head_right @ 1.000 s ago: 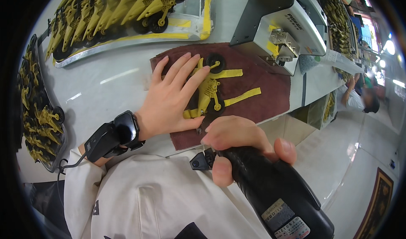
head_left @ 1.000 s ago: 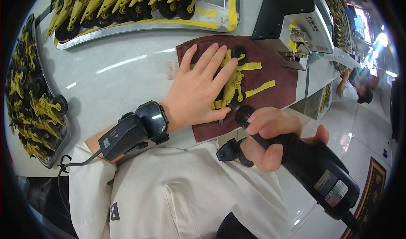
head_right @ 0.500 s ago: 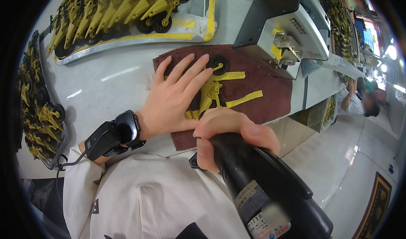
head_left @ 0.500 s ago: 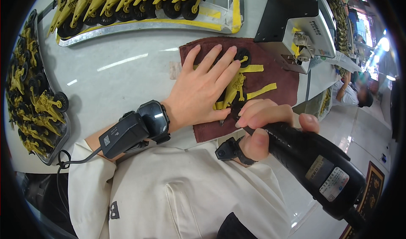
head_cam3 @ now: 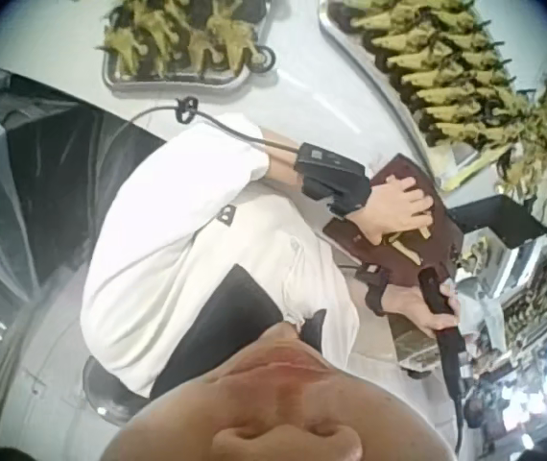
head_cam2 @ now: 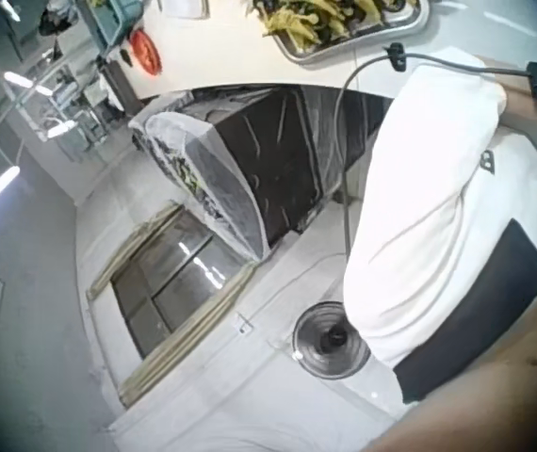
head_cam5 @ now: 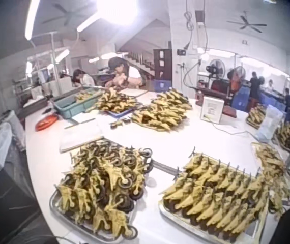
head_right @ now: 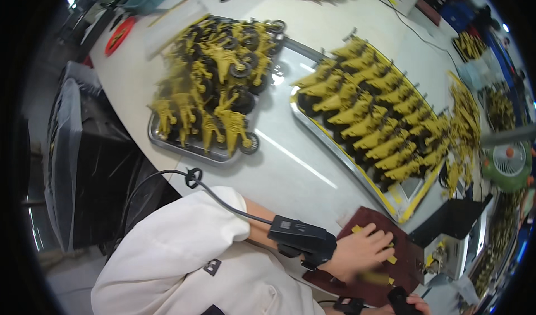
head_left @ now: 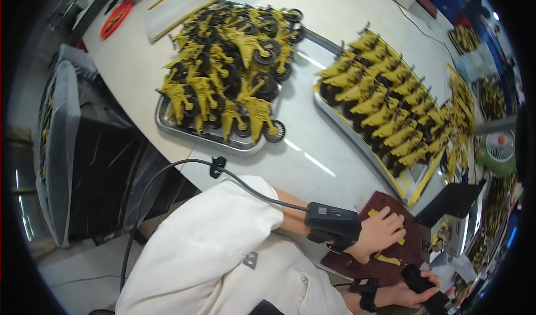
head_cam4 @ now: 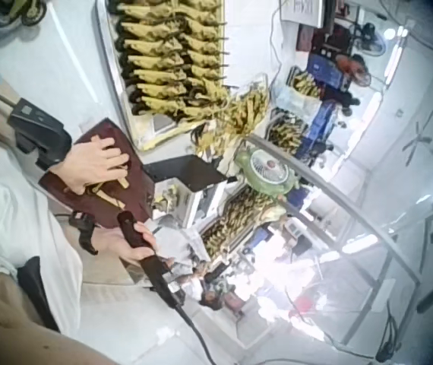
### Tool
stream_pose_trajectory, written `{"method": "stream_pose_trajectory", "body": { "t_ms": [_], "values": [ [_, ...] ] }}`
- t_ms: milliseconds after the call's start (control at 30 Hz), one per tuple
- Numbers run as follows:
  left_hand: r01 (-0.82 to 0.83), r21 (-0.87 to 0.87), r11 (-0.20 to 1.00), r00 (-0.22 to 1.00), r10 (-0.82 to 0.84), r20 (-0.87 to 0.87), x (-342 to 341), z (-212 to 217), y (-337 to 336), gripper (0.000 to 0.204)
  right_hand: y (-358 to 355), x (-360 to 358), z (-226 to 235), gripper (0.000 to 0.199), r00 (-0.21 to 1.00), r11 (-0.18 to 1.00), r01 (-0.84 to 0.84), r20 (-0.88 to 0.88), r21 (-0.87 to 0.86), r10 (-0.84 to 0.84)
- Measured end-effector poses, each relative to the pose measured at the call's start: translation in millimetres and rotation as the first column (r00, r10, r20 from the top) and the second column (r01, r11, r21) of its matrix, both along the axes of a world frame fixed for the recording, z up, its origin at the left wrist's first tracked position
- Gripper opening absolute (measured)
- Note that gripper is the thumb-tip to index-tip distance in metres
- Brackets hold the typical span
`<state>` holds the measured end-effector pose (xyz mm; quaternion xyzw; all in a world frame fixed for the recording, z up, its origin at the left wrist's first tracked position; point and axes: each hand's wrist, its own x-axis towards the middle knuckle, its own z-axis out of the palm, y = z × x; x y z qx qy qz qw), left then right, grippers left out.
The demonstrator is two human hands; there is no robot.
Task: The person is using an electric screwdriver and a small press machine to assemble small yellow toy motorcycle components on a factory workbench.
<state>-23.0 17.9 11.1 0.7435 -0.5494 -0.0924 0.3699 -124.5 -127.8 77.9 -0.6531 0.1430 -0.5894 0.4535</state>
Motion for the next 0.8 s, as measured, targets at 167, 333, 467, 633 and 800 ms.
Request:
{"method": "stream_pose_trajectory", "body": {
  "t_ms": [167,333,467,633,800],
  "values": [
    [-0.101,-0.157,0.982,0.969,0.062,-0.238,15.7,42.7,69.4,0.092,-27.4,18.3,4.2,0.048,1.0,0.999,0.004,-0.02,-0.038,-0.005],
    [-0.658,-0.224,0.719,0.695,0.694,0.189,63.6,62.1,225.7,0.08,-46.4,11.8,-27.1,0.05,0.997,0.999,-0.012,-0.072,0.034,0.015],
    [-0.879,0.301,0.37,0.477,0.659,0.581,89.7,35.3,272.6,0.085,-38.2,15.1,-18.8,0.052,0.982,0.997,0.04,-0.185,0.063,-0.028],
    [-0.878,0.139,0.457,0.454,0.708,0.541,78.3,80.3,229.5,0.085,-23.1,25.0,-24.0,0.056,0.988,0.998,0.031,-0.156,0.054,-0.022],
    [-0.099,-0.206,0.974,0.895,0.178,0.409,99.4,115.9,102.6,0.081,-18.3,20.3,-20.1,0.056,0.99,0.979,0.116,-0.094,0.169,-0.101]
  ]
}}
